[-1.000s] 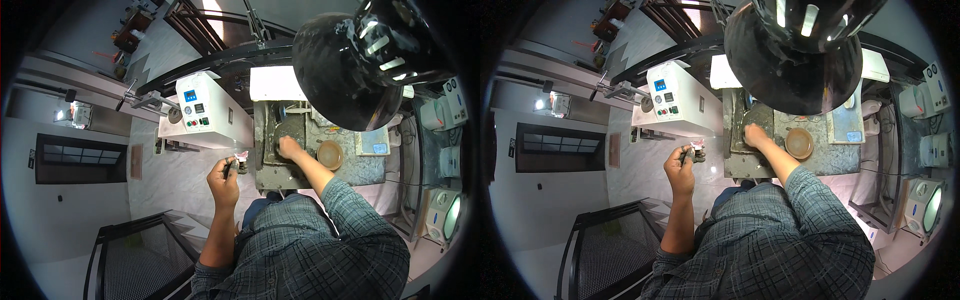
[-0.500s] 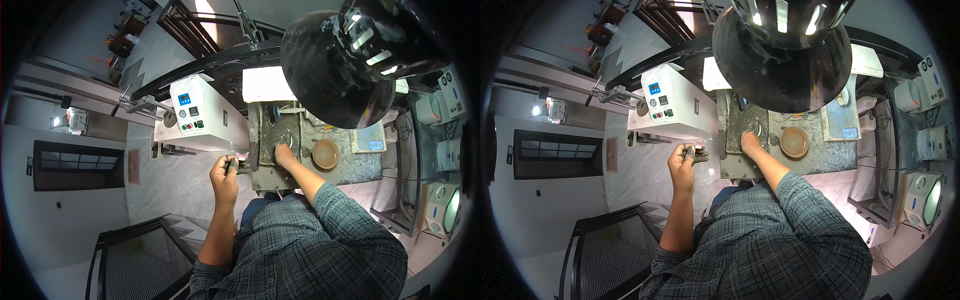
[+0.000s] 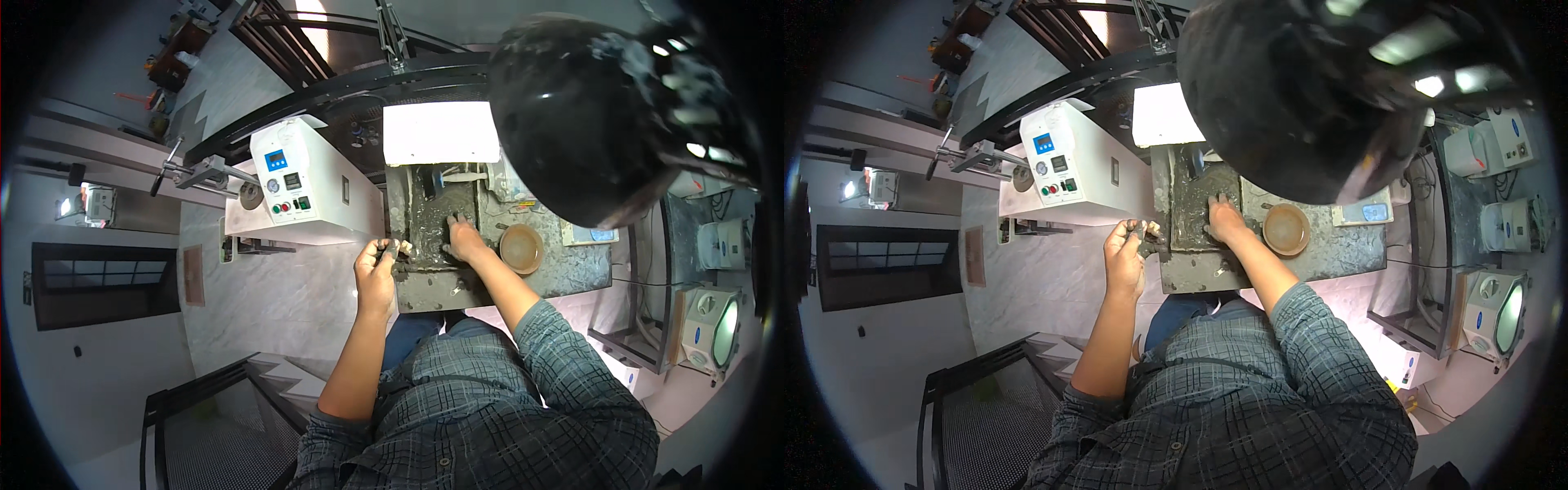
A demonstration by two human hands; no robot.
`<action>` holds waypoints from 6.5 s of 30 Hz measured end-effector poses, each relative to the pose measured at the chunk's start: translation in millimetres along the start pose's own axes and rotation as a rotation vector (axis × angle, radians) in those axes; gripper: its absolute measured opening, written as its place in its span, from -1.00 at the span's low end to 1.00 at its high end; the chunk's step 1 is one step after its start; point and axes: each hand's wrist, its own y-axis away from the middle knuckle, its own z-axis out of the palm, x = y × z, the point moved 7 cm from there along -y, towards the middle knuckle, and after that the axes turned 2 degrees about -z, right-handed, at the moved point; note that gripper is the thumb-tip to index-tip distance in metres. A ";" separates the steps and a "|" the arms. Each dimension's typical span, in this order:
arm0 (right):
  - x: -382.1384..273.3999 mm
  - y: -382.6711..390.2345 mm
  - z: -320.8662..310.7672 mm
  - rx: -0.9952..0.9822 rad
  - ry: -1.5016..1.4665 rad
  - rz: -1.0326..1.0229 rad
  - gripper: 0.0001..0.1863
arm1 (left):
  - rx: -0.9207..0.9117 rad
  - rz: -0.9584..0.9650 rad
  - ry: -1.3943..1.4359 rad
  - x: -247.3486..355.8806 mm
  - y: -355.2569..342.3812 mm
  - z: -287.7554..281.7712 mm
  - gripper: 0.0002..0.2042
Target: The person polishes a dental prosthesis using a rotary brush on a laboratory lathe while holding the piece by hand.
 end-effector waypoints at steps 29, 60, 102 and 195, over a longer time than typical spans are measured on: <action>-17.6 -30.3 2.9 0.011 0.208 0.111 -0.32 | -0.134 -0.315 0.084 -125.2 -91.5 -23.2 -0.89; 29.6 23.1 -26.4 0.544 -0.233 -0.154 -0.58 | -0.250 -0.492 0.647 -228.7 -142.6 30.7 -0.70; 13.9 46.7 -22.6 0.581 -0.407 -0.078 -0.62 | -0.131 -0.366 0.270 -187.5 -142.6 23.3 -0.71; 12.5 35.9 -36.5 0.662 -0.364 -0.099 -0.70 | -0.157 -0.109 0.014 -140.9 -138.2 54.2 -0.78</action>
